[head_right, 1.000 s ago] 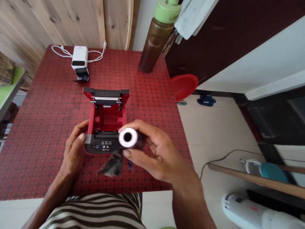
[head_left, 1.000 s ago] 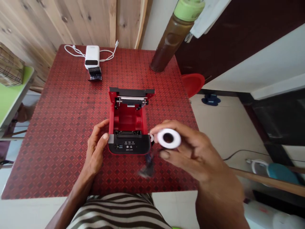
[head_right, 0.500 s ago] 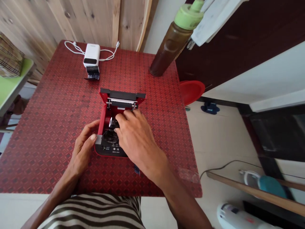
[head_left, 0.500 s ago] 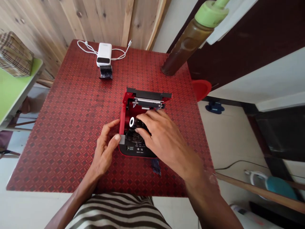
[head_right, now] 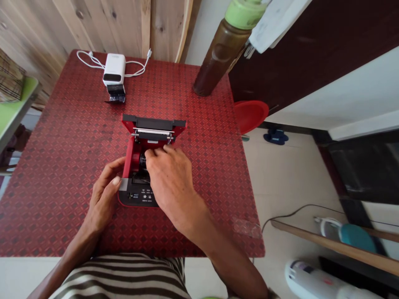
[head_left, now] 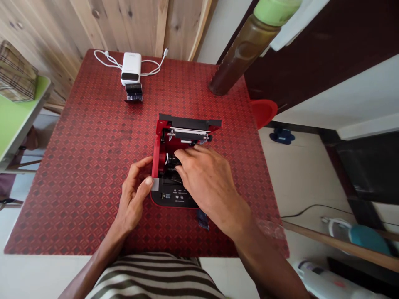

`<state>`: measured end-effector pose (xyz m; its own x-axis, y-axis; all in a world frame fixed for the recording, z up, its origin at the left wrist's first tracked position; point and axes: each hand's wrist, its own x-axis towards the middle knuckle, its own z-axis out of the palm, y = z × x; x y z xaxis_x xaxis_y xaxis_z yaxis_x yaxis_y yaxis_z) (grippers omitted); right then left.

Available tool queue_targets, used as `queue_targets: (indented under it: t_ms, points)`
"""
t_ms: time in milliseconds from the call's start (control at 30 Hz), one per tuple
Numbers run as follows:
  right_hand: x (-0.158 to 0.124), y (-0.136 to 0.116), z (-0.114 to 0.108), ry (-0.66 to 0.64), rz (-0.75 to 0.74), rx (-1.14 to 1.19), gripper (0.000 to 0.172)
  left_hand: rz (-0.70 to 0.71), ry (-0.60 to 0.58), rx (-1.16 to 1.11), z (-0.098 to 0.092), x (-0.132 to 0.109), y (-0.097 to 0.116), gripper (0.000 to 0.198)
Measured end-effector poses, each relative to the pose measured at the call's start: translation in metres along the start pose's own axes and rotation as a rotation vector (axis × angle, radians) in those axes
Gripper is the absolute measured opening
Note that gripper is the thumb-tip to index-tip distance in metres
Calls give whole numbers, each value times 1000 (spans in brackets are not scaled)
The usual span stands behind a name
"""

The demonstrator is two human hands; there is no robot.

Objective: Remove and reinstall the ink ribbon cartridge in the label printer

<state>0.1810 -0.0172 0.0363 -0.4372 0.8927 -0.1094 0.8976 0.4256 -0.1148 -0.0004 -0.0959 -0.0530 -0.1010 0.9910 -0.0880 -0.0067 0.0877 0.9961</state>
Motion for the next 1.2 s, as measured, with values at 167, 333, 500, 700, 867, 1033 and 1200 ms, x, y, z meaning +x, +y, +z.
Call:
queue_targets:
  t_ms: [167, 333, 500, 700, 867, 1033, 1200]
  points:
    - [10, 3, 4, -29, -36, -23, 20, -3, -8, -9, 0, 0, 0, 52]
    - [22, 5, 10, -20, -62, -53, 19, -11, -5, 6, -1, 0, 0, 53]
    - [21, 5, 15, -21, -48, -1, 21, -18, -6, 11, -1, 0, 1, 55]
    - [-13, 22, 8, 95, -153, 223, 32, -15, -13, 7, -1, 0, 0, 55]
    - [-40, 42, 2, 149, -325, 445, 27, 6, -6, 8, -1, 0, -2, 53]
    - [-33, 36, 5, 204, -391, 448, 17, 21, 8, 8, -1, 1, -3, 54]
    - [-28, 30, 8, 188, -371, 416, 25, -4, -5, 3, -2, -1, -6, 52]
